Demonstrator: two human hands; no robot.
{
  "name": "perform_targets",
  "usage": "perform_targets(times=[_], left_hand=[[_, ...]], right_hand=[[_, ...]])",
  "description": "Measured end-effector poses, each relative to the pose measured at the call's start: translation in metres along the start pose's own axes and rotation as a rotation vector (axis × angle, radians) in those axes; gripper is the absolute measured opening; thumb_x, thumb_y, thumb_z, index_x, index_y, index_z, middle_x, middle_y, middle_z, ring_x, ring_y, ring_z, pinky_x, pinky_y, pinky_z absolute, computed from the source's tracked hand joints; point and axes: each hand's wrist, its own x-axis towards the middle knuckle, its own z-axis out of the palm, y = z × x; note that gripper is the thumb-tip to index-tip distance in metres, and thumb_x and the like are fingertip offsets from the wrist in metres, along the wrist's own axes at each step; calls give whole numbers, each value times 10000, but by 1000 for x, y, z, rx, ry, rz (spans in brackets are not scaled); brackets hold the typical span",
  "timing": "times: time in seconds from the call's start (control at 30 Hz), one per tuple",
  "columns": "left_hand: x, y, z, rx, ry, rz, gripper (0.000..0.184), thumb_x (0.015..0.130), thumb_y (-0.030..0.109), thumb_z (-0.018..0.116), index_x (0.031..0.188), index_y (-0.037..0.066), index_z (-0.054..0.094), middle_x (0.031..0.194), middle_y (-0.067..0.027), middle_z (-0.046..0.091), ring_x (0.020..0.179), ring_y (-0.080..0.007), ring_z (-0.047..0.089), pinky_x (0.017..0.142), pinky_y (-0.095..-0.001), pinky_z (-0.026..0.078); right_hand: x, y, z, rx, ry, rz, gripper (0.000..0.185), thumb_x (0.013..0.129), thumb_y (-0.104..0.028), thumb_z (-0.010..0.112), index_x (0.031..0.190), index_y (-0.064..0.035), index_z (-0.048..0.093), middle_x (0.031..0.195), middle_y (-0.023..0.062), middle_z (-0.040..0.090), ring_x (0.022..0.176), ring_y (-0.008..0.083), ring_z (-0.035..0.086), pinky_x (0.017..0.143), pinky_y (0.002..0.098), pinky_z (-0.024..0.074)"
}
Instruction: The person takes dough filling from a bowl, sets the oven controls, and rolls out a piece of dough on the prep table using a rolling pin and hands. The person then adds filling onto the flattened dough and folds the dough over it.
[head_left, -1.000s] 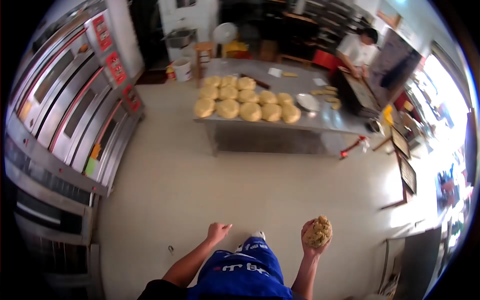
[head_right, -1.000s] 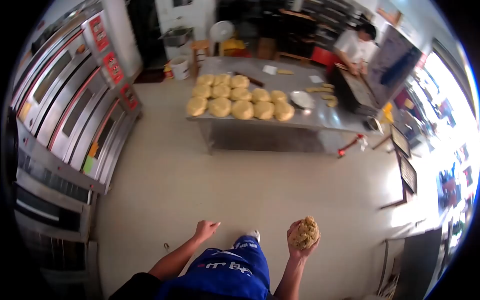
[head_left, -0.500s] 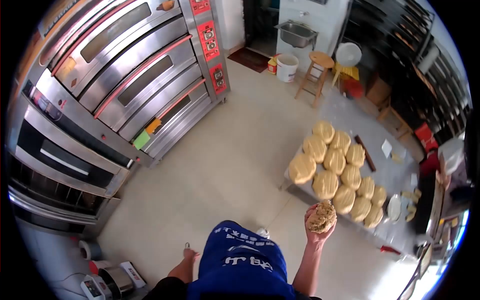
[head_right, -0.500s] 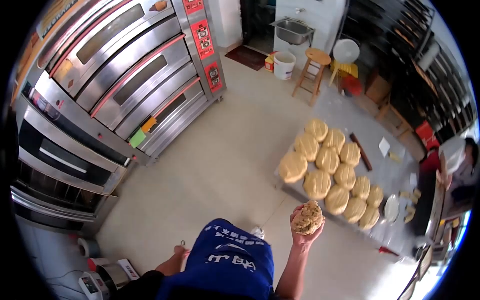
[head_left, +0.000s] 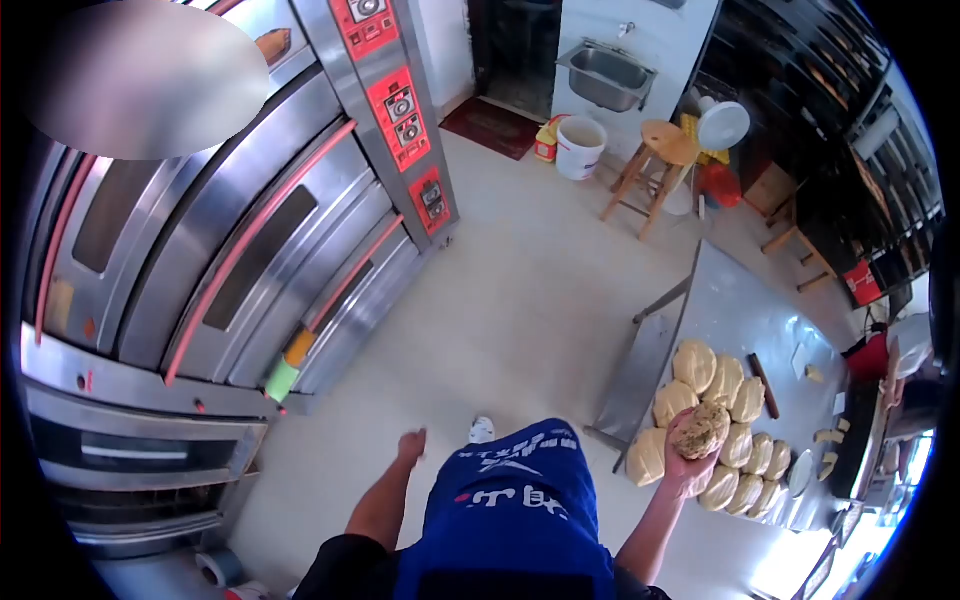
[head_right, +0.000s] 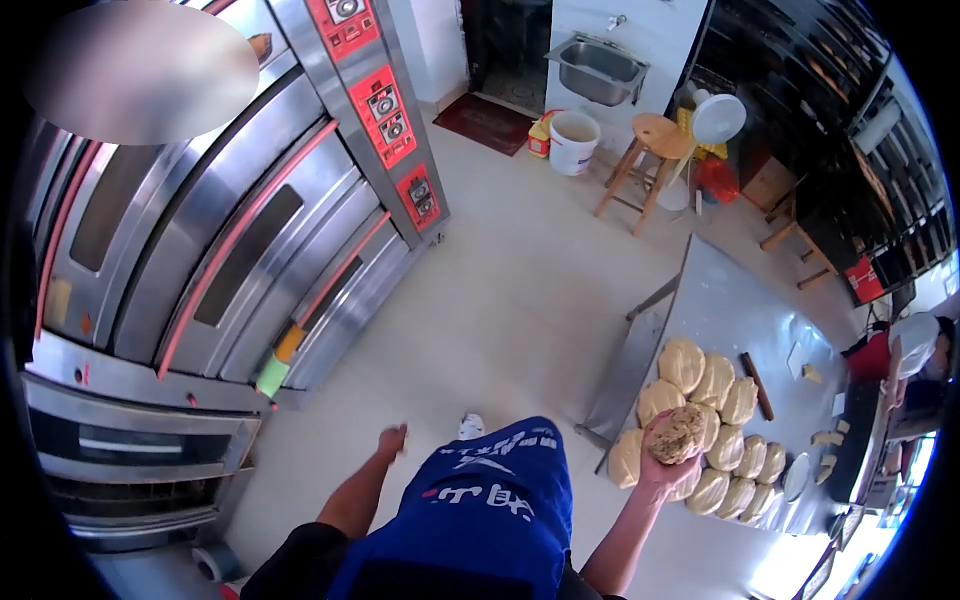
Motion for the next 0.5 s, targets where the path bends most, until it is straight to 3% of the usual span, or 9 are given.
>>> perform_targets(times=[0.03, 0.07, 0.1, 0.17, 0.23, 0.33, 0.4, 0.47, 0.5], left_hand=[[55, 28, -12, -58, 191, 332, 523, 1064, 501, 623, 1001, -9, 727, 814, -167, 726, 646, -266, 711, 617, -430, 581], [85, 94, -46, -281, 111, 160, 498, 1074, 478, 619, 1026, -6, 728, 779, -152, 717, 627, -252, 703, 610, -425, 581], [122, 142, -68, -303, 155, 283, 456, 1083, 453, 620, 1030, 11, 720, 738, -128, 685, 593, -224, 679, 592, -408, 577], [179, 233, -107, -431, 139, 198, 359, 1088, 384, 641, 1020, 36, 694, 773, -71, 680, 577, -183, 671, 584, -385, 577], [220, 310, -131, -459, 126, 157, 421, 1078, 422, 613, 1129, 14, 706, 860, -136, 750, 669, -264, 755, 719, -425, 608], [275, 393, -140, -381, 259, 295, 391, 1060, 405, 649, 1159, 33, 716, 917, -122, 764, 799, -287, 766, 754, -454, 612], [341, 395, -143, -22, 750, 720, 338, 1050, 373, 662, 1160, 60, 729, 1023, -124, 774, 993, -315, 747, 847, -473, 597], [369, 406, -198, 72, 624, 949, 238, 1068, 276, 632, 1190, 97, 731, 1077, -146, 715, 1011, -336, 691, 942, -489, 554], [378, 416, -236, 93, 260, 713, 121, 1056, 210, 653, 1079, 111, 718, 1005, -90, 670, 912, -264, 653, 906, -406, 565]], right_hand=[[12, -1, -1, 11, -44, 22, 575, 908, -360, 743, 1401, -76, 654, 1390, 137, 672, 1304, 352, 618, 1118, 520, 528], [28, 8, 0, 29, -33, -5, 608, 887, -342, 757, 1423, -80, 643, 1406, 137, 667, 1319, 350, 613, 1123, 518, 524], [46, 15, 1, 77, -101, 30, 639, 874, -367, 775, 1441, -101, 646, 1429, 120, 664, 1348, 355, 599, 1141, 529, 508], [86, 26, 8, 48, 65, -53, 643, 872, -344, 771, 1452, -101, 642, 1435, 121, 664, 1341, 353, 609, 1133, 524, 522], [127, 36, 11, 132, 63, -15, 632, 873, -335, 769, 1448, -102, 649, 1431, 129, 668, 1330, 350, 618, 1133, 523, 524], [194, 45, 26, 185, 28, -55, 600, 886, -323, 753, 1434, -97, 665, 1405, 144, 684, 1324, 340, 627, 1120, 514, 540], [230, 43, 48, 152, -18, -146, 513, 901, -331, 722, 1342, -69, 707, 1263, 146, 722, 1225, 317, 675, 1011, 475, 605], [261, 32, 54, 70, 9, -182, 504, 927, -377, 682, 1332, -78, 702, 1228, 127, 727, 1163, 311, 689, 993, 487, 605], [272, 26, 57, 40, 48, -212, 502, 940, -400, 662, 1327, -83, 700, 1211, 118, 729, 1133, 309, 696, 983, 492, 606]])
